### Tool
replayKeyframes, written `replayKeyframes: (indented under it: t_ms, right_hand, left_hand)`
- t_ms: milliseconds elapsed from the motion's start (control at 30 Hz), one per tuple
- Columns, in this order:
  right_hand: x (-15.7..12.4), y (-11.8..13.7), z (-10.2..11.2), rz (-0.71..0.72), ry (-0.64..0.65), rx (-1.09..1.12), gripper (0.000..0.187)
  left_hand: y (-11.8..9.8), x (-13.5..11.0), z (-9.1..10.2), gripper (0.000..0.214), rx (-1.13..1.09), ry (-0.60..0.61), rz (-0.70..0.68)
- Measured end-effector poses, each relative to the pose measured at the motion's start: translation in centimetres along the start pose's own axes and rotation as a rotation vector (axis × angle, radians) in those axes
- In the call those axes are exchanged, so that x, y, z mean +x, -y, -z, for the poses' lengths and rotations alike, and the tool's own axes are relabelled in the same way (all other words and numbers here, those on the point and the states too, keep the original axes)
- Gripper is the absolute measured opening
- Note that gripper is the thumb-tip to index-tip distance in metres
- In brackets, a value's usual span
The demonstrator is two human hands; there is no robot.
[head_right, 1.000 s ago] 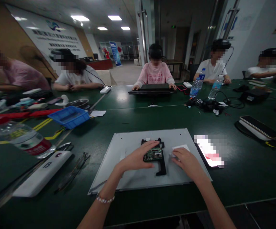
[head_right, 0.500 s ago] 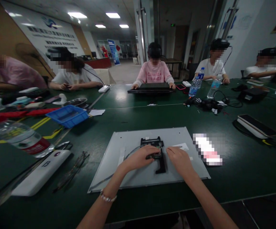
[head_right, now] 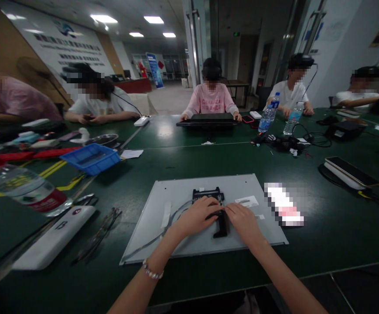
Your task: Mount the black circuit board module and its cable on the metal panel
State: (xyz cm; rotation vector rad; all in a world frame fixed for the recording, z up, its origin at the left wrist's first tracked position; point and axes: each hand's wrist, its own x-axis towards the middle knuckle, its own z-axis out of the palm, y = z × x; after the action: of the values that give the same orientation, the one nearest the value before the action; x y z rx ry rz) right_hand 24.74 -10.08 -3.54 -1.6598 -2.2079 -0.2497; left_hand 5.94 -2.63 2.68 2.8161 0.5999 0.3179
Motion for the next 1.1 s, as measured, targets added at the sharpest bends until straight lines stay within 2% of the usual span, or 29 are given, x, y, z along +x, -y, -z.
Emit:
replayKeyframes:
  t_ms: [233,433,1100]
  right_hand:
    - [-0.05,0.07,-0.16,0.01,-0.001,-0.006,0.031]
    - [-0.19,-0.14,-0.02,-0.029,-0.065,-0.018,0.027]
    - [-0.12,0.01,-0.82,0.041,-0.015,0.001,0.036]
  left_hand:
    - [-0.1,-0.02,-0.07,0.029,0.047,-0.004,-0.007]
    - [-0.14,-0.02,-0.11,0.034,0.066,0.0,-0.009]
    - [-0.34,-0.03,0.19,0.027,0.076,-0.005,-0.015]
